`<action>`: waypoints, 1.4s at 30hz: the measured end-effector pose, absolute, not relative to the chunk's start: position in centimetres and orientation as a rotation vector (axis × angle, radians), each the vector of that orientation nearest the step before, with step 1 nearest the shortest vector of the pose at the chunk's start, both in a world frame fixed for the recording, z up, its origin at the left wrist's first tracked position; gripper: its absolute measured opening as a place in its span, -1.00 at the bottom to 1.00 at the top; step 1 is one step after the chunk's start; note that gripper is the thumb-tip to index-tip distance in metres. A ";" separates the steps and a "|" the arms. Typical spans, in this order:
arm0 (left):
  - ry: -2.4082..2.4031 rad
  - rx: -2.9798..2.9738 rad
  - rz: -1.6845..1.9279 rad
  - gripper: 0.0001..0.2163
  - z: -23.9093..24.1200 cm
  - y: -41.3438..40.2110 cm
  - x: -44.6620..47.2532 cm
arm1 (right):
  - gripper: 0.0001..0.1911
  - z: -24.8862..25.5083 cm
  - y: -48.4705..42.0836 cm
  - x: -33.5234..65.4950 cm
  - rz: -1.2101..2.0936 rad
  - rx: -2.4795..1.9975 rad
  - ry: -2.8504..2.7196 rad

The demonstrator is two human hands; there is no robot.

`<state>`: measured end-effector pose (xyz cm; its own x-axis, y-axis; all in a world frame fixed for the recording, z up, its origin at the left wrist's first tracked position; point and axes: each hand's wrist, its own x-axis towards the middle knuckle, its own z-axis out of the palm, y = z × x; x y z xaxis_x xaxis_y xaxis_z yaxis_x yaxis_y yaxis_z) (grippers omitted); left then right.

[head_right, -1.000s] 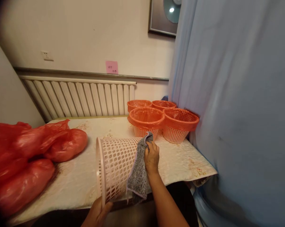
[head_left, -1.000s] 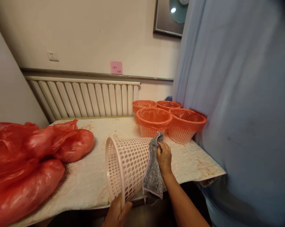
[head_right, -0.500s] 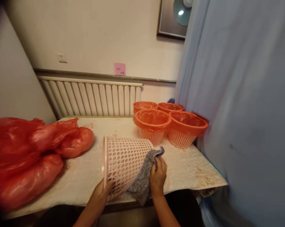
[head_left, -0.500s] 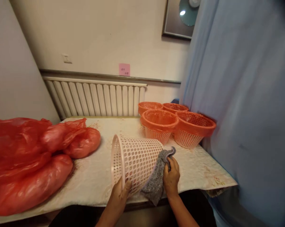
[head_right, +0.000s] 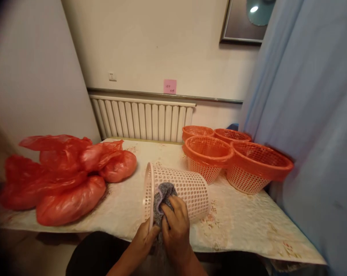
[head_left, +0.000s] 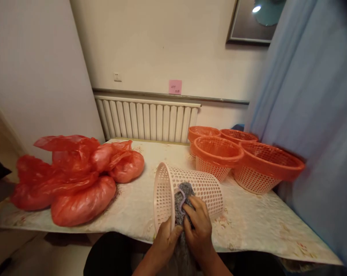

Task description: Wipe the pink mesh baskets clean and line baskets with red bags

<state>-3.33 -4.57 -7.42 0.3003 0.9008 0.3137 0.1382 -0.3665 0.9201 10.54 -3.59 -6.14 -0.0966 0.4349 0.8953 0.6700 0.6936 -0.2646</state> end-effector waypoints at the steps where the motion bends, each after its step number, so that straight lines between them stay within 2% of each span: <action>1: 0.957 1.742 1.142 -0.55 -7.6 -4.6 -3.4 | -0.59 -5.4 -3.3 10.4 -0.239 -0.876 -1.748; 9: 0.879 1.757 1.160 -0.52 -8.4 -5.4 -3.4 | -0.65 -2.9 1.0 12.4 -0.161 -1.023 -1.704; 21: 0.839 1.740 1.083 -0.45 -9.4 -6.0 -3.9 | -0.67 -6.5 3.6 20.4 -0.200 -1.304 -1.503; 28: 0.807 1.758 1.015 -0.42 -9.9 -6.6 -3.7 | -0.56 -10.4 3.5 25.4 -0.128 -1.548 -1.254; 34: 0.958 1.647 1.119 -0.45 -7.8 -5.5 -3.5 | -0.50 -13.7 2.2 25.0 0.017 -1.646 -1.135; 38: 1.062 1.521 1.254 -0.47 -5.3 -3.8 -3.8 | -0.53 -14.6 1.2 23.3 0.016 -1.604 -1.133; 42: 1.058 1.492 1.214 -0.50 -4.3 -3.2 -4.1 | -0.57 -14.3 0.3 22.0 -0.058 -1.545 -1.170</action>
